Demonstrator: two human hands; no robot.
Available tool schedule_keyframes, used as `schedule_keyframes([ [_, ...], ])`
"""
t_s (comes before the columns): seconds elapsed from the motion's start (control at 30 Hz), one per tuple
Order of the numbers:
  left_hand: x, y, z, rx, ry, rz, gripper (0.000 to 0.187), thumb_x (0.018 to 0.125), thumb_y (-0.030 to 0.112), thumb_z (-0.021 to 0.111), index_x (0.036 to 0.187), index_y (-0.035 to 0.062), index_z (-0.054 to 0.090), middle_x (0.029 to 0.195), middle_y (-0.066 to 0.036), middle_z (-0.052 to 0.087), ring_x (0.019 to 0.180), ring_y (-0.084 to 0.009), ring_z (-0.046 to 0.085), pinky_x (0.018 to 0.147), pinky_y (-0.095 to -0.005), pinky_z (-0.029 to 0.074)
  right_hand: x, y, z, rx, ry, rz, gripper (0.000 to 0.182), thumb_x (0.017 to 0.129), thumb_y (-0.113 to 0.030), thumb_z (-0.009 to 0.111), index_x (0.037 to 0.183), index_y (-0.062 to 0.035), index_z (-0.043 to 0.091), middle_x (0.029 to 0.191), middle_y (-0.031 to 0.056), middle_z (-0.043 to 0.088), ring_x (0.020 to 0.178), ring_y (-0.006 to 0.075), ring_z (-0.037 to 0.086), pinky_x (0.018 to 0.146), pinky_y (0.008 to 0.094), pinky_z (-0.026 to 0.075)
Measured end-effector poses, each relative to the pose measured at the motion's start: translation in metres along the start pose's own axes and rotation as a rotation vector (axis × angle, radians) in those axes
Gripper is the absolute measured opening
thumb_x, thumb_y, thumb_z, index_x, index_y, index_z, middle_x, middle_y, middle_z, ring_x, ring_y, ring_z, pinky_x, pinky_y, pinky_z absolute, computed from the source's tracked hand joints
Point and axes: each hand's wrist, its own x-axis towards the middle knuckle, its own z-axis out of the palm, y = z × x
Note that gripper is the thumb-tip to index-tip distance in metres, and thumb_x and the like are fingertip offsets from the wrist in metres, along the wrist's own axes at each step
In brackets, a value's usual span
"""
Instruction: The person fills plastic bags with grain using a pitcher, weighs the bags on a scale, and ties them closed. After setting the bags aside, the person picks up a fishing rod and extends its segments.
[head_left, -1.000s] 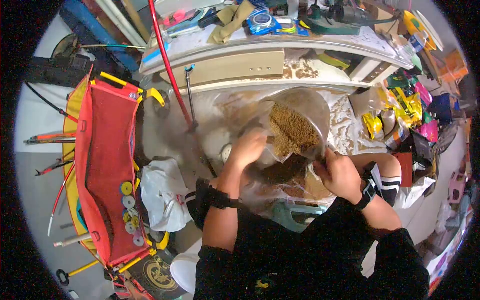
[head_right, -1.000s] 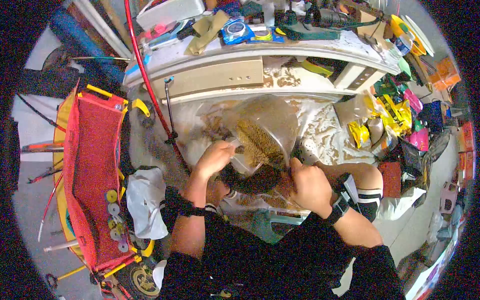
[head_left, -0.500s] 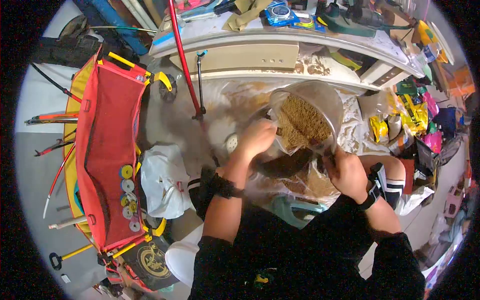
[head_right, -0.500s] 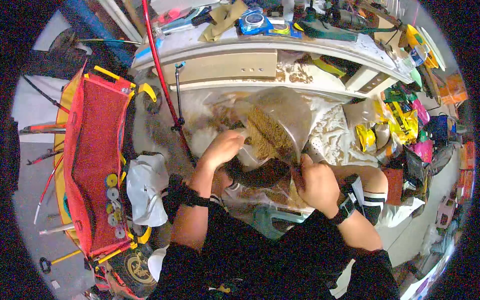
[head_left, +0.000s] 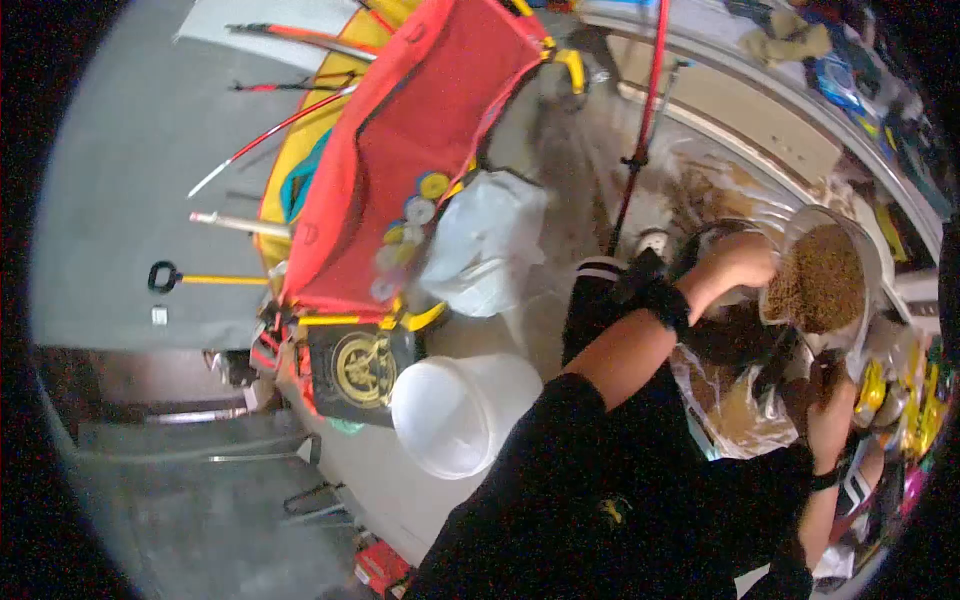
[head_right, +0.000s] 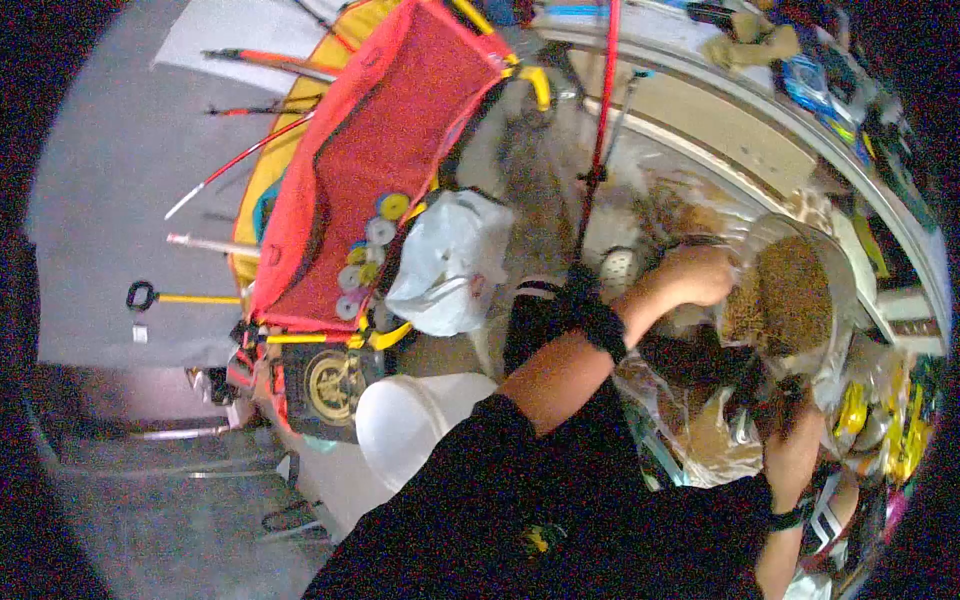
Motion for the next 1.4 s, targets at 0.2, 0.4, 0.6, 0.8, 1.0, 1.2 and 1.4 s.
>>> schedule_keyframes([
  [0.2,-0.009,0.019,-0.018,-0.1,0.031,-0.207,0.023,0.07,0.017,0.052,0.081,0.004,0.068,0.089,-0.018,0.065,0.08,-0.0344,0.063,0.07,-0.0448,0.05,0.006,-0.008,-0.002,0.046,0.001,-0.089,0.021,0.086,-0.004,0.053,0.105,0.0051,0.055,0.095,0.021,0.061,0.088,0.0359,0.057,0.079,0.0369,0.044],
  [0.4,-0.005,0.015,-0.011,-0.135,0.053,-0.217,0.022,0.069,0.014,0.054,0.082,0.0043,0.069,0.089,-0.02,0.065,0.08,-0.0353,0.063,0.069,-0.0449,0.049,0.007,0.028,0.01,-0.046,0.009,-0.097,0.043,0.077,-0.002,0.058,0.118,0.0031,0.049,0.101,0.0174,0.057,0.09,0.0303,0.053,0.082,0.0367,0.041],
  [0.6,-0.003,0.014,-0.009,-0.089,0.039,-0.203,0.023,0.068,0.015,0.056,0.084,0.0051,0.069,0.09,-0.017,0.065,0.081,-0.035,0.064,0.069,-0.0442,0.05,0.001,0.054,0.02,0.066,-0.027,-0.058,0.045,0.08,0.003,0.052,0.125,0.0023,0.045,0.12,0.02,0.052,0.113,0.0335,0.049,0.097,0.0364,0.037],
  [0.8,0.018,-0.001,0.019,-0.038,0.033,-0.169,0.02,0.068,0.017,0.056,0.082,0.0088,0.068,0.087,-0.014,0.065,0.08,-0.0308,0.062,0.068,-0.0405,0.048,0.001,0.038,0.007,-0.105,-0.035,-0.08,0.029,0.089,-0.008,0.053,0.115,0.0027,0.051,0.11,0.0184,0.058,0.099,0.0304,0.055,0.086,0.0364,0.042],
  [1.0,-0.009,0.0,-0.007,0.058,-0.06,-0.015,0.022,0.076,0.017,0.05,0.066,0.0053,0.065,0.073,-0.016,0.064,0.068,-0.0297,0.062,0.059,-0.0421,0.049,0.003,-0.009,0.001,-0.12,0.002,-0.046,0.036,0.075,-0.009,0.063,0.108,0.0009,0.052,0.092,0.0238,0.058,0.084,0.041,0.054,0.074,0.0442,0.045],
  [1.2,-0.019,0.001,-0.025,0.026,-0.107,0.128,0.029,0.085,0.023,0.043,0.083,0.0009,0.062,0.083,-0.024,0.061,0.079,-0.0404,0.06,0.072,-0.0481,0.047,0.016,-0.034,-0.006,0.033,0.0,0.028,0.013,0.08,-0.005,0.06,0.09,0.001,0.054,0.073,0.0223,0.059,0.069,0.0401,0.059,0.06,0.0421,0.045],
  [1.4,-0.023,0.018,-0.031,0.166,-0.026,0.073,0.021,0.076,0.011,0.049,0.071,0.0032,0.068,0.078,-0.013,0.065,0.077,-0.0294,0.064,0.07,-0.0401,0.052,0.017,-0.034,-0.007,0.012,0.057,-0.044,0.013,0.081,-0.007,0.061,0.085,0.0009,0.051,0.065,0.0209,0.056,0.059,0.0383,0.055,0.053,0.0426,0.041],
])
